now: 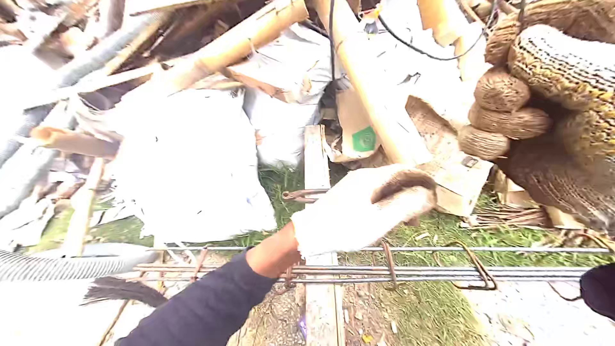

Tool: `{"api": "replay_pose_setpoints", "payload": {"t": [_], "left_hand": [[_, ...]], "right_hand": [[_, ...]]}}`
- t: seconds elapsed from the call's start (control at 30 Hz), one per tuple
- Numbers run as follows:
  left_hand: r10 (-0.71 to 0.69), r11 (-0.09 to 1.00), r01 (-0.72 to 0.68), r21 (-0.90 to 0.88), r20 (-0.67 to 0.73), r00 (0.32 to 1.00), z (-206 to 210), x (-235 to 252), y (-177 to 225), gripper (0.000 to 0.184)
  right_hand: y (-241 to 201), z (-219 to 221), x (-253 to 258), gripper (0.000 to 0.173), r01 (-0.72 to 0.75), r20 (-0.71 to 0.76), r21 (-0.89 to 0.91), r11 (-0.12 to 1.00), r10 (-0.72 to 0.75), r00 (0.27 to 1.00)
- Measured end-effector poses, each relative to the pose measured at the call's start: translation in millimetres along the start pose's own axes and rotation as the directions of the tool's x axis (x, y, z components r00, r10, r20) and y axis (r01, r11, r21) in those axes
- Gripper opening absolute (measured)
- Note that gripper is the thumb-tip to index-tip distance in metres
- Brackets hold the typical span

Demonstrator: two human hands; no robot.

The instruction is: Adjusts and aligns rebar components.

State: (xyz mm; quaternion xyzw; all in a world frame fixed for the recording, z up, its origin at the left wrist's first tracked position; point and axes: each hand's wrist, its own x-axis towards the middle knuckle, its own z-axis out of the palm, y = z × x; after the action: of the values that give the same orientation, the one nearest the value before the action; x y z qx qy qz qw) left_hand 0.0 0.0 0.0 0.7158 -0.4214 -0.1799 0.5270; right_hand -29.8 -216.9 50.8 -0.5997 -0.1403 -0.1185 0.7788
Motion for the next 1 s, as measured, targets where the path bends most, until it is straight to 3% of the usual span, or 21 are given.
{"api": "replay_pose_setpoints", "payload": {"t": [0.1, 0.17, 0.27, 0.37, 0.5, 0.57, 0.63, 0.73, 1.0], "left_hand": [[-0.089, 0.98, 0.099, 0.171, -0.063, 0.994, -15.3, -10.8, -10.4, 0.027], [-0.148, 0.942, 0.167, 0.29, -0.086, 0.985, -14.6, -27.7, -20.4, 0.023], [-0.198, 0.854, 0.167, 0.493, 0.011, 0.98, 7.2, -65.1, -47.0, 0.023], [-0.189, 0.863, 0.074, 0.5, 0.184, 0.965, 37.6, -105.7, -63.0, 0.027], [-0.081, 0.862, -0.038, 0.506, 0.211, 0.974, 64.5, -124.8, -61.6, 0.023], [0.01, 0.779, -0.098, 0.619, 0.143, 0.99, 74.5, -119.4, -59.4, 0.015], [0.085, 0.653, -0.1, 0.751, 0.059, 0.995, 83.1, -116.3, -57.4, 0.021], [0.085, 0.521, -0.055, 0.852, 0.013, 0.996, 89.1, -113.9, -59.5, 0.025], [0.127, 0.481, -0.023, 0.876, -0.043, 0.991, 92.7, -115.3, -79.3, 0.018]], "right_hand": [[0.4, -18.6, -32.8, 0.016, -0.074, -0.052, -0.284, 0.956, 0.061, 0.997], [6.7, -23.5, -65.0, 0.015, -0.221, -0.103, -0.5, 0.837, 0.196, 0.975], [36.5, -43.2, -120.9, 0.018, -0.367, -0.142, -0.682, 0.633, 0.377, 0.915], [62.3, -43.4, -157.0, 0.024, -0.448, -0.148, -0.734, 0.511, 0.523, 0.84], [83.6, -29.7, -174.2, 0.026, -0.278, 0.054, -0.795, 0.539, 0.519, 0.853], [90.2, -15.6, -173.1, 0.025, -0.172, 0.164, -0.813, 0.556, 0.503, 0.849], [101.6, -1.7, -174.8, 0.025, -0.111, 0.225, -0.797, 0.593, 0.463, 0.857], [114.7, 7.7, -179.0, 0.027, -0.12, 0.23, -0.772, 0.624, 0.451, 0.862], [111.0, 8.1, -191.2, 0.027, -0.179, 0.154, -0.796, 0.578, 0.479, 0.865]]}}
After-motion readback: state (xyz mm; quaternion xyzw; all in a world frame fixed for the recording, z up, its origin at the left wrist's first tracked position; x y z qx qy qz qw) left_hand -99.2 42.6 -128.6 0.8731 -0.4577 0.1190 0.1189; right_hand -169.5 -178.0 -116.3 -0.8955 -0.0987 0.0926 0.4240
